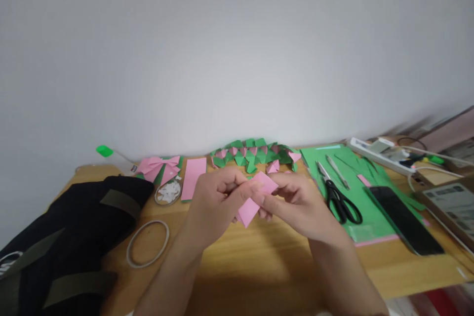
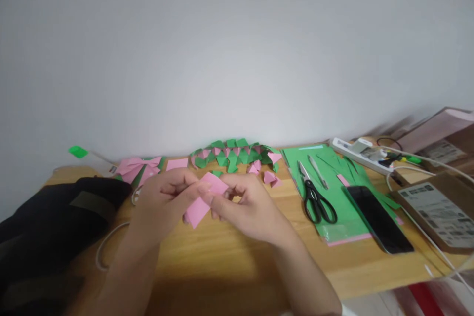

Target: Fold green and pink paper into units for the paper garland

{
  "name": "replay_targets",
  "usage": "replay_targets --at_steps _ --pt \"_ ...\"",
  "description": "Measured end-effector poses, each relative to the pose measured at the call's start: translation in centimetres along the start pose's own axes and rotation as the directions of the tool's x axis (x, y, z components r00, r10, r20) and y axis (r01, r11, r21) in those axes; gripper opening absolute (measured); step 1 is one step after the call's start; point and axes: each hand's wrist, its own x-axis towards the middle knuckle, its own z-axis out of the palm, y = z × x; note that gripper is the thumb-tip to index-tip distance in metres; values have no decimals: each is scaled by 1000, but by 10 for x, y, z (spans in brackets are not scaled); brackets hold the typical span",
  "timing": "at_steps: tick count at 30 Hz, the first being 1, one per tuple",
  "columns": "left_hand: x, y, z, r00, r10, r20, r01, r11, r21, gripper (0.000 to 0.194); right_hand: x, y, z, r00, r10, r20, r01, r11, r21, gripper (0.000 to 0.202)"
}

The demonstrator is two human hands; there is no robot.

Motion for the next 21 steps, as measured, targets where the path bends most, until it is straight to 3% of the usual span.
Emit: replay_targets --at_steps 3,7,15,21 --pt "2 -1 -2 996 61 -66 -67 993 -99 23 4 -5 3 998 -16 -64 18 999 36 23" --pt "-1 -5 -6 989 133 -58 -136 989 -53 21 7 -5 6 995 -14 -101 24 994 104 23" --pt "-5 -10 -8 991 132 -33 -132 991 12 25 8 -2 9 978 -113 -176 89 986 -142 26" --pt "-5 -11 -10 980 172 104 -185 974 129 25 5 -4 7 986 -140 -89 120 972 -201 28"
